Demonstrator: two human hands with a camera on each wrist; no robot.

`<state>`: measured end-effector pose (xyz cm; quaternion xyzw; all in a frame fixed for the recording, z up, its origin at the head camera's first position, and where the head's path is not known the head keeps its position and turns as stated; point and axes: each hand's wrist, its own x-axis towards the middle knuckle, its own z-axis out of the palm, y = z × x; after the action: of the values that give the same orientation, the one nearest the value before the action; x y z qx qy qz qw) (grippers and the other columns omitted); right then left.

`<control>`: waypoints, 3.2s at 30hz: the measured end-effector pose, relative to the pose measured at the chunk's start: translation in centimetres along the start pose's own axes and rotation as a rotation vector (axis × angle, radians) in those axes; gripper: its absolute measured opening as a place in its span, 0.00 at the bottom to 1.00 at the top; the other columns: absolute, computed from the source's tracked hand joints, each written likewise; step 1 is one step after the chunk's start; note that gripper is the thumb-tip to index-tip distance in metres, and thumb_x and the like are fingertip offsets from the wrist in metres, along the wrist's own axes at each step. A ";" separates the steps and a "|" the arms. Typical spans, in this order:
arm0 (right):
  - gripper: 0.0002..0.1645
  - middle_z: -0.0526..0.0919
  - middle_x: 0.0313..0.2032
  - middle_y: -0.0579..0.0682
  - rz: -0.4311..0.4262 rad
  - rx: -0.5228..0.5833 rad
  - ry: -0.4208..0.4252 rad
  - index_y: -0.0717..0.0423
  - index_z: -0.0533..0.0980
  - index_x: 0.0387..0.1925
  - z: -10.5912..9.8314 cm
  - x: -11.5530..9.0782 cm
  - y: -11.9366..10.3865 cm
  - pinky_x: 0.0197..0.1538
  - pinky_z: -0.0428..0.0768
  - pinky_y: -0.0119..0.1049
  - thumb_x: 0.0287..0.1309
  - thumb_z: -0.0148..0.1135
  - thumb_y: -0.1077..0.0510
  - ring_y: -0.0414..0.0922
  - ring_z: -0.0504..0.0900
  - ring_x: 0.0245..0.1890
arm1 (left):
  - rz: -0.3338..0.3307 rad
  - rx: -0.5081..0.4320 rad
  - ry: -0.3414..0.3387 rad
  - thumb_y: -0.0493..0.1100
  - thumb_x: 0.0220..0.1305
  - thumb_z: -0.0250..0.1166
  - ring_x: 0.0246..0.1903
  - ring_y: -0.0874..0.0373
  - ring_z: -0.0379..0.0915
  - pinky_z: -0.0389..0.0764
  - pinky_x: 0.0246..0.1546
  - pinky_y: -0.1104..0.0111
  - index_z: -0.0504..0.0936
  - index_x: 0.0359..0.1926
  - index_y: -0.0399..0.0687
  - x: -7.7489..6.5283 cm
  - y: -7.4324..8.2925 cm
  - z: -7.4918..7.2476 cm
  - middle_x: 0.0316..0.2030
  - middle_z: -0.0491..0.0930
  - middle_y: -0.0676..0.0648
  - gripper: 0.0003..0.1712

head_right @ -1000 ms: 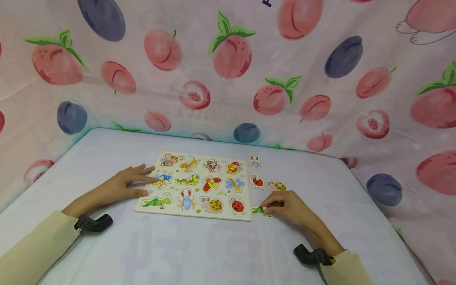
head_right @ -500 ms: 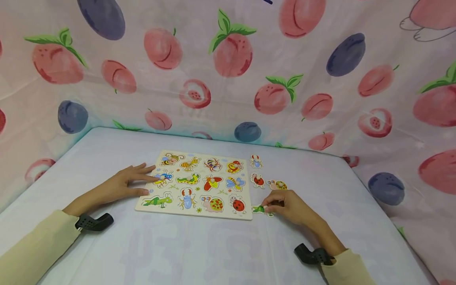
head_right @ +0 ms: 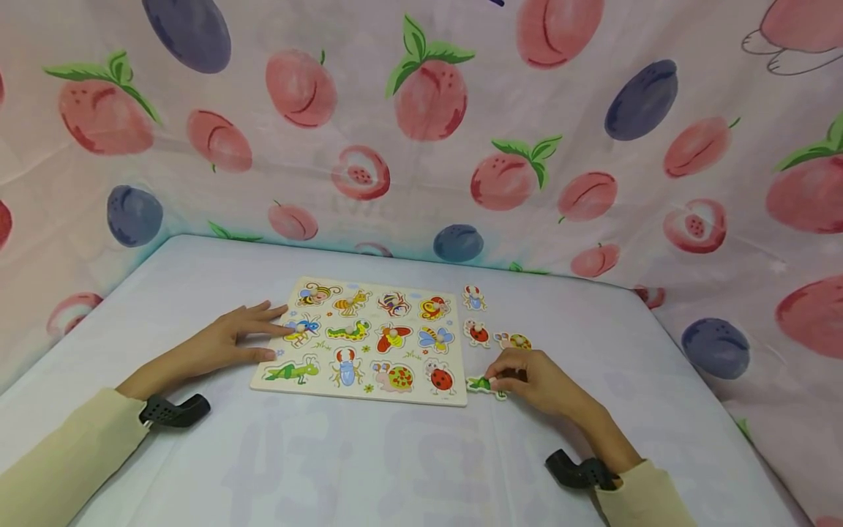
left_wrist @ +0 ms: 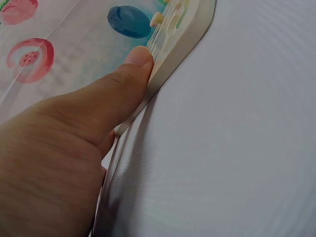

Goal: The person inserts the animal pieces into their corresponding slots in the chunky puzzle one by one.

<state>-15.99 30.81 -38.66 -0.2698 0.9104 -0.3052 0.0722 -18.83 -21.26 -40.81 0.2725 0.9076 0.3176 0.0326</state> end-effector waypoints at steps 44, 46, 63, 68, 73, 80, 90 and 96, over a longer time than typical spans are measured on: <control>0.10 0.79 0.28 0.46 -0.418 0.067 -0.007 0.55 0.83 0.36 0.6 7.6 -8.5 0.21 0.65 0.33 0.52 0.68 0.68 0.42 0.66 0.20 | 0.019 -0.002 0.016 0.61 0.56 0.67 0.71 0.41 0.43 0.40 0.67 0.42 0.80 0.58 0.65 0.0 -0.4 0.2 0.69 0.62 0.49 0.27; 0.09 0.78 0.28 0.43 -0.423 0.059 0.002 0.52 0.83 0.36 0.9 8.2 -8.2 0.21 0.65 0.33 0.52 0.69 0.65 0.41 0.65 0.21 | 0.025 0.005 0.019 0.61 0.56 0.67 0.71 0.40 0.44 0.40 0.67 0.42 0.80 0.58 0.64 0.0 -0.3 0.2 0.68 0.63 0.48 0.27; 0.07 0.78 0.31 0.38 -0.481 0.125 -0.076 0.48 0.83 0.38 3.2 11.6 -10.8 0.24 0.68 0.31 0.55 0.68 0.58 0.39 0.66 0.23 | 0.021 -0.004 0.014 0.60 0.57 0.67 0.71 0.40 0.43 0.40 0.66 0.41 0.80 0.58 0.63 0.0 -0.2 0.2 0.68 0.63 0.47 0.27; 0.06 0.78 0.31 0.38 -0.472 0.115 -0.077 0.48 0.84 0.38 4.0 12.3 -12.2 0.25 0.68 0.31 0.56 0.67 0.56 0.40 0.67 0.24 | 0.032 -0.006 0.023 0.60 0.57 0.67 0.71 0.40 0.44 0.40 0.67 0.41 0.80 0.57 0.63 0.1 -0.4 0.3 0.68 0.63 0.47 0.27; 0.07 0.79 0.32 0.37 -0.498 0.103 -0.072 0.49 0.84 0.37 4.9 12.8 -13.2 0.28 0.70 0.31 0.56 0.67 0.55 0.38 0.70 0.28 | 0.037 -0.005 0.025 0.60 0.56 0.67 0.71 0.40 0.44 0.40 0.67 0.42 0.80 0.57 0.64 0.1 -0.5 0.2 0.68 0.63 0.48 0.27; 0.07 0.80 0.32 0.37 -0.527 0.088 -0.047 0.51 0.84 0.37 5.8 13.5 -14.1 0.27 0.71 0.30 0.56 0.67 0.56 0.37 0.71 0.27 | 0.031 -0.007 0.015 0.60 0.57 0.67 0.71 0.40 0.43 0.40 0.66 0.41 0.80 0.58 0.64 0.1 -0.4 0.3 0.68 0.63 0.47 0.27; 0.08 0.78 0.31 0.36 -0.498 0.025 -0.082 0.49 0.84 0.38 6.7 14.6 -16.0 0.27 0.71 0.28 0.56 0.67 0.54 0.36 0.69 0.25 | 0.040 0.011 0.015 0.59 0.58 0.66 0.70 0.38 0.44 0.41 0.65 0.39 0.80 0.58 0.62 0.1 -0.3 0.1 0.68 0.63 0.46 0.26; 0.07 0.78 0.29 0.35 -0.518 0.027 -0.099 0.50 0.84 0.37 7.8 15.4 -16.7 0.29 0.72 0.27 0.56 0.67 0.54 0.35 0.70 0.25 | 0.046 0.022 0.022 0.59 0.58 0.66 0.70 0.38 0.45 0.42 0.65 0.39 0.80 0.58 0.62 0.1 -0.4 0.1 0.68 0.64 0.46 0.27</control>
<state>-19.24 7.38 -34.46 -0.5075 0.8022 -0.3120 0.0399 -19.04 -21.43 -41.15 0.2904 0.9048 0.3114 0.0122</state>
